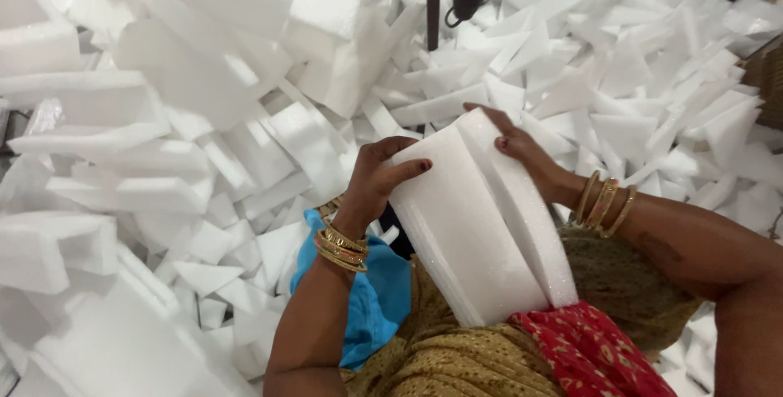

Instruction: The person sits on the floor surrounded by white foam pieces and repeatedly picks up rectangular foam blocks. They place each block under a vertical cutting tool to slice it, then discard the cut pieces back into the pile. The process is repeated continuously with multiple foam blocks.

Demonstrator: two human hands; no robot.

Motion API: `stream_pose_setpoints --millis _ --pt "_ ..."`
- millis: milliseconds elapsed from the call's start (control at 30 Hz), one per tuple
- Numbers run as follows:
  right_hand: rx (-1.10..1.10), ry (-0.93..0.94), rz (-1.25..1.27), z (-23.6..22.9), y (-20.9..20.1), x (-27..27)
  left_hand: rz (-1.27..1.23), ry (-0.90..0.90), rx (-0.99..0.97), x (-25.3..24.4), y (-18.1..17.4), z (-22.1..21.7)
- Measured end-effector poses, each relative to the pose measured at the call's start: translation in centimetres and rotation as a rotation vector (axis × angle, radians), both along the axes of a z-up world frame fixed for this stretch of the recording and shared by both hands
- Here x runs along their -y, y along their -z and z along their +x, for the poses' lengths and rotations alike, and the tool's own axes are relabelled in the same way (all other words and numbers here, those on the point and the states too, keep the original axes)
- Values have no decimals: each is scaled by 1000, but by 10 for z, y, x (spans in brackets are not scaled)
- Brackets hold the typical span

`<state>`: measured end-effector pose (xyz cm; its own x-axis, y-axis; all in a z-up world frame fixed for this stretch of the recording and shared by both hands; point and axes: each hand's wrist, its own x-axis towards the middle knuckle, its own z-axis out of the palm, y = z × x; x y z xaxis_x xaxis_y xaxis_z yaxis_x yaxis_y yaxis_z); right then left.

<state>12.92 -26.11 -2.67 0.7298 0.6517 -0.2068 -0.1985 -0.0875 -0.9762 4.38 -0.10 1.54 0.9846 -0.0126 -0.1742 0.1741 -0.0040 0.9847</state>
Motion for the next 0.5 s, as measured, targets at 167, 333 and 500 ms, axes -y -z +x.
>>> stream_pose_setpoints --millis 167,333,500 --pt "-101 36 157 4 0 -4 -140 27 -25 4 -4 25" --pt "-37 68 199 9 -4 -1 -259 11 -107 5 0 42" --pt "-14 87 193 13 -3 -2 -273 -34 -59 17 19 45"
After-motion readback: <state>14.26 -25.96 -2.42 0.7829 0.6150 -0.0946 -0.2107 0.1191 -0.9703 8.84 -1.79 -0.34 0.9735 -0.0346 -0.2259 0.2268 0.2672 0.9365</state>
